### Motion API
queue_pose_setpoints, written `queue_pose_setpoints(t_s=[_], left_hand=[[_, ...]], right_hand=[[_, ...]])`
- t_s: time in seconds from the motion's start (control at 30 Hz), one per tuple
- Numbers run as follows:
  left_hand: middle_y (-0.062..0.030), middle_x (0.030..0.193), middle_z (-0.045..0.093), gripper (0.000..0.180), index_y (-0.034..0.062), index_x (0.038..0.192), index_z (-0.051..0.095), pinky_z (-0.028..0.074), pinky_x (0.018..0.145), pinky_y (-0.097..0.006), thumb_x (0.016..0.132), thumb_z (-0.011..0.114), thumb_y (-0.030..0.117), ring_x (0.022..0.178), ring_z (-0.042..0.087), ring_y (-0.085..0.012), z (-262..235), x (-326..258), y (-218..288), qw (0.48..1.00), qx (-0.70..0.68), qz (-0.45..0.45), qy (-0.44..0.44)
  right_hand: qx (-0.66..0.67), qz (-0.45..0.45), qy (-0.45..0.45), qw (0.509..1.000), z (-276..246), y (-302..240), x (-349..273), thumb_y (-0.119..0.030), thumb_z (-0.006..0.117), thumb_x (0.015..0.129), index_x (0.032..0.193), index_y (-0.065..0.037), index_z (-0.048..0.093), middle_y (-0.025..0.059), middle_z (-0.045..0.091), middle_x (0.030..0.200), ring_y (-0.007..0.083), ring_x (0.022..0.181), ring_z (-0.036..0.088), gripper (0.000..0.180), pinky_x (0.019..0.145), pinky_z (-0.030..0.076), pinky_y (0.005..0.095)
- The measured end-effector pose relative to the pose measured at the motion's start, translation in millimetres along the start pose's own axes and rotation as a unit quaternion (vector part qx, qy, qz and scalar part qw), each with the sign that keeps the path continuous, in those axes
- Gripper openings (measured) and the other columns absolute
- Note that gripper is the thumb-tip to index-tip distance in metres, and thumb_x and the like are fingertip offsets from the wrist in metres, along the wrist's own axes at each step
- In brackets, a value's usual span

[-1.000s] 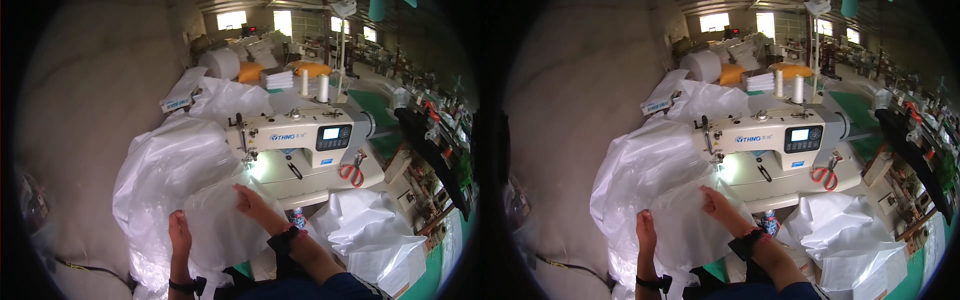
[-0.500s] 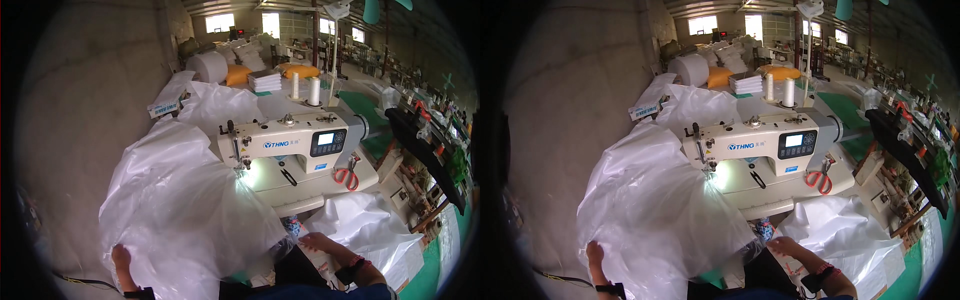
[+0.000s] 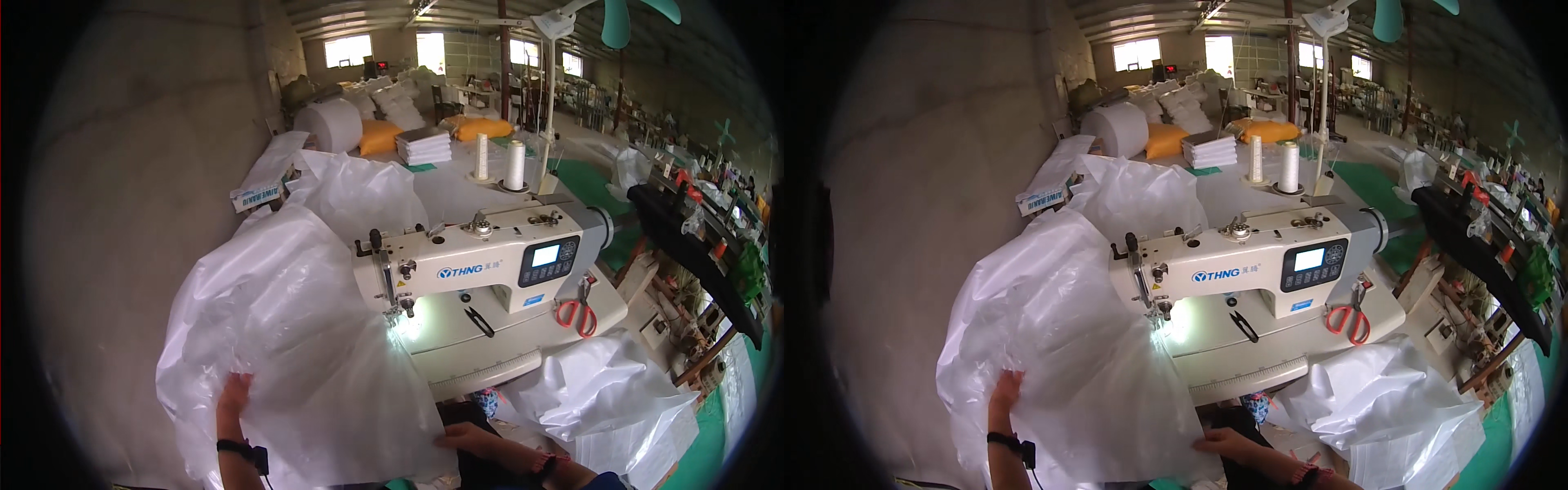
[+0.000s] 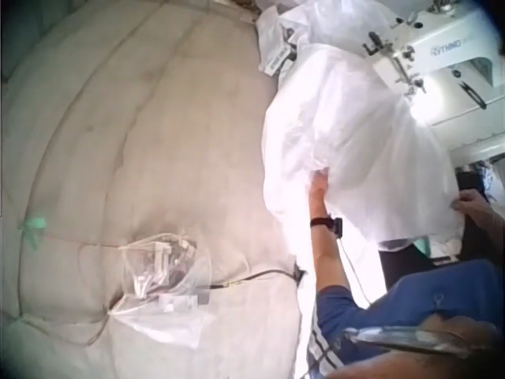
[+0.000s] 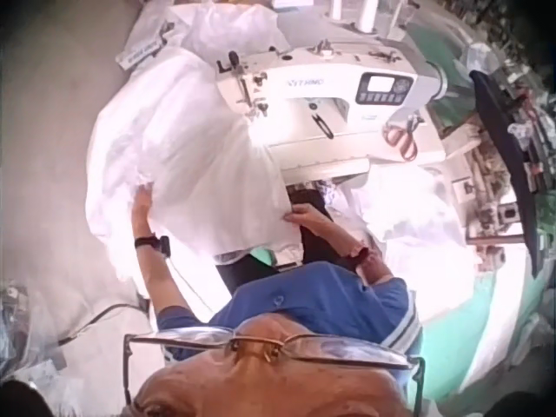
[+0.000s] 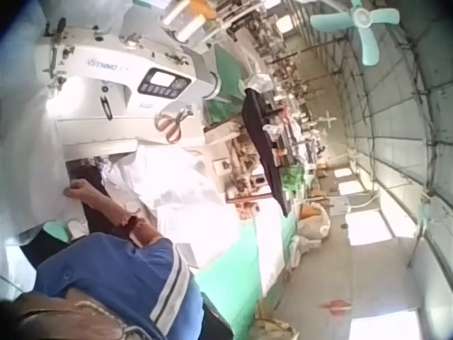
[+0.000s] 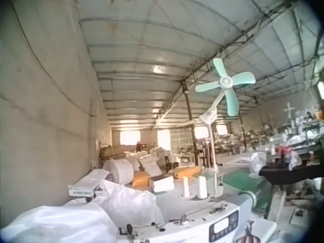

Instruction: The person aligns and folds the edges of a white fabric bag by hand, feeding the material through a sewing machine to stitch the sections. They reposition and smooth the fabric between stitches before setting the completed bag aside on the table.

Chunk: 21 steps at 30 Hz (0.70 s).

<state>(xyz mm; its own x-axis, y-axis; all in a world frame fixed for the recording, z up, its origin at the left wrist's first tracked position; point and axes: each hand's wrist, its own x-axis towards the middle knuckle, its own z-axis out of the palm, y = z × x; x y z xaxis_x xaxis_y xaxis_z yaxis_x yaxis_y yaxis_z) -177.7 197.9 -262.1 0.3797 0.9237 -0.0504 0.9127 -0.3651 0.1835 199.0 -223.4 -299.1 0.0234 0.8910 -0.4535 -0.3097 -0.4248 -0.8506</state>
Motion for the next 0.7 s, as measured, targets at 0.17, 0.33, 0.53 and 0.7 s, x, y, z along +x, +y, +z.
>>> queue_pose_setpoints(t_s=[0.17, 0.33, 0.53, 0.7], left_hand=[[-0.0260, 0.118, 0.054, 0.045, -0.0002, 0.114, 0.053, 0.040, 0.095, -0.047, 0.096, 0.038, 0.038, 0.110, 0.050, -0.0432, 4, 66, -12, 0.996, -0.076, -0.041, 0.017], [-0.0218, 0.117, 0.055, 0.035, 0.0022, 0.110, 0.057, 0.043, 0.093, -0.047, 0.092, 0.045, 0.029, 0.111, 0.051, -0.0383, 24, 129, -17, 0.982, 0.173, 0.069, 0.025], [-0.0197, 0.121, 0.054, 0.033, 0.0052, 0.113, 0.057, 0.044, 0.093, -0.045, 0.089, 0.052, 0.028, 0.109, 0.054, -0.0383, -39, 23, 64, 0.980, 0.126, -0.130, 0.081], [-0.0146, 0.139, 0.042, 0.046, 0.0088, 0.131, 0.048, 0.029, 0.106, -0.045, 0.090, 0.055, 0.029, 0.130, 0.038, -0.0313, -21, -105, 181, 0.942, 0.019, 0.217, 0.254]], right_hand=[[-0.004, 0.006, -0.025, 1.000, 21, 15, 12, -0.021, 0.064, 0.087, 0.126, 0.000, 0.050, 0.0055, 0.062, 0.110, 0.0136, 0.104, 0.056, 0.046, 0.095, 0.042, 0.0303], [0.030, 0.010, -0.043, 0.999, 33, 25, 19, -0.014, 0.056, 0.092, 0.124, 0.001, 0.046, 0.0093, 0.058, 0.115, 0.0159, 0.102, 0.057, 0.038, 0.092, 0.046, 0.0323], [0.022, -0.050, -0.002, 0.999, 33, 24, 7, -0.013, 0.053, 0.093, 0.125, 0.002, 0.046, 0.0081, 0.059, 0.111, 0.0145, 0.100, 0.057, 0.036, 0.090, 0.046, 0.0311], [-0.042, -0.081, 0.019, 0.996, 29, 12, -19, -0.012, 0.050, 0.093, 0.127, -0.001, 0.045, 0.0049, 0.058, 0.112, 0.0120, 0.103, 0.054, 0.036, 0.091, 0.044, 0.0299]])
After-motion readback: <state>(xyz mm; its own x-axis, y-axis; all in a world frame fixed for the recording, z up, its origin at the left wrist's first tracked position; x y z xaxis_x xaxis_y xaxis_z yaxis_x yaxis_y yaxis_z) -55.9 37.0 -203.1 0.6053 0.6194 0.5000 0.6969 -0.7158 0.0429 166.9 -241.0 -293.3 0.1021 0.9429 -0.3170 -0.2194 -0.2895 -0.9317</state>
